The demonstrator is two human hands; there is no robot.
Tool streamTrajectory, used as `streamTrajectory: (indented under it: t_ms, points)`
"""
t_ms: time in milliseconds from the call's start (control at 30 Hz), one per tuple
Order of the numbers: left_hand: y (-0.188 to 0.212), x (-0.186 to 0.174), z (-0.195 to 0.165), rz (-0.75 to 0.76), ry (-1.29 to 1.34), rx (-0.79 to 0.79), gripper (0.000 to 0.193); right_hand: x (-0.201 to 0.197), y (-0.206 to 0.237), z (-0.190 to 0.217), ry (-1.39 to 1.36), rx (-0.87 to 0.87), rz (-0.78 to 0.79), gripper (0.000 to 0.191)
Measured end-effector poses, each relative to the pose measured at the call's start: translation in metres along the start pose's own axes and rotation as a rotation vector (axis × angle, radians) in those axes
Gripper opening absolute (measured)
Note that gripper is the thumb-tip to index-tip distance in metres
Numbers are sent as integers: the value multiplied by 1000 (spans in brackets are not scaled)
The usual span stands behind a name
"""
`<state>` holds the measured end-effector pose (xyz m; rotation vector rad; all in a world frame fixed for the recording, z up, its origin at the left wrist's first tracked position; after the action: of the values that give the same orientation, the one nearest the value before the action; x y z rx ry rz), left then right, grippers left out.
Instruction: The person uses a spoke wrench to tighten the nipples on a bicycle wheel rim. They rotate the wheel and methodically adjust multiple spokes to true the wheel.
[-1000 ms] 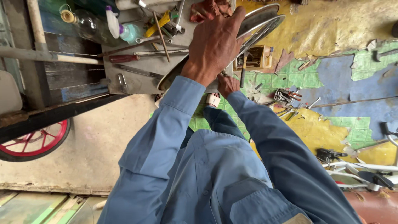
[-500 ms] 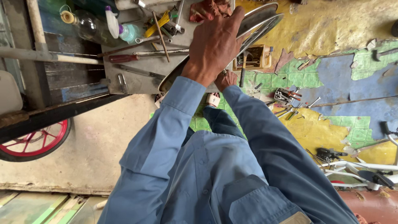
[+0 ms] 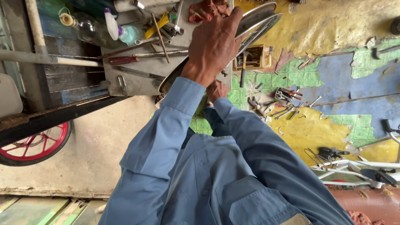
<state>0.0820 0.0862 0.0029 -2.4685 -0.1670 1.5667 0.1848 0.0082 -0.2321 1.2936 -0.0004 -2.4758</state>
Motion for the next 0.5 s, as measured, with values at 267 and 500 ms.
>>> streamTrajectory:
  t_ms: [267,500]
  points:
    - [3,-9,-5,-120,-47,43,47,2,3,-3,235,-17,99,15]
    - [1,-6,-6,-22,-58,0,47,2,-4,-9,208,158,308,32]
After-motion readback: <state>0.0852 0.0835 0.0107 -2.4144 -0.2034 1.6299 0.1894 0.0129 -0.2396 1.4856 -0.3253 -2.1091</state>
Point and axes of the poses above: each hand's wrist, its own y-axis away from the middle knuckle, its own x-axis out of the palm, z = x × y, the point moved 4 cm from there along -y, towards the middle knuckle, and after that the axes turned 3 degrees about x, right-handed, at the moved point
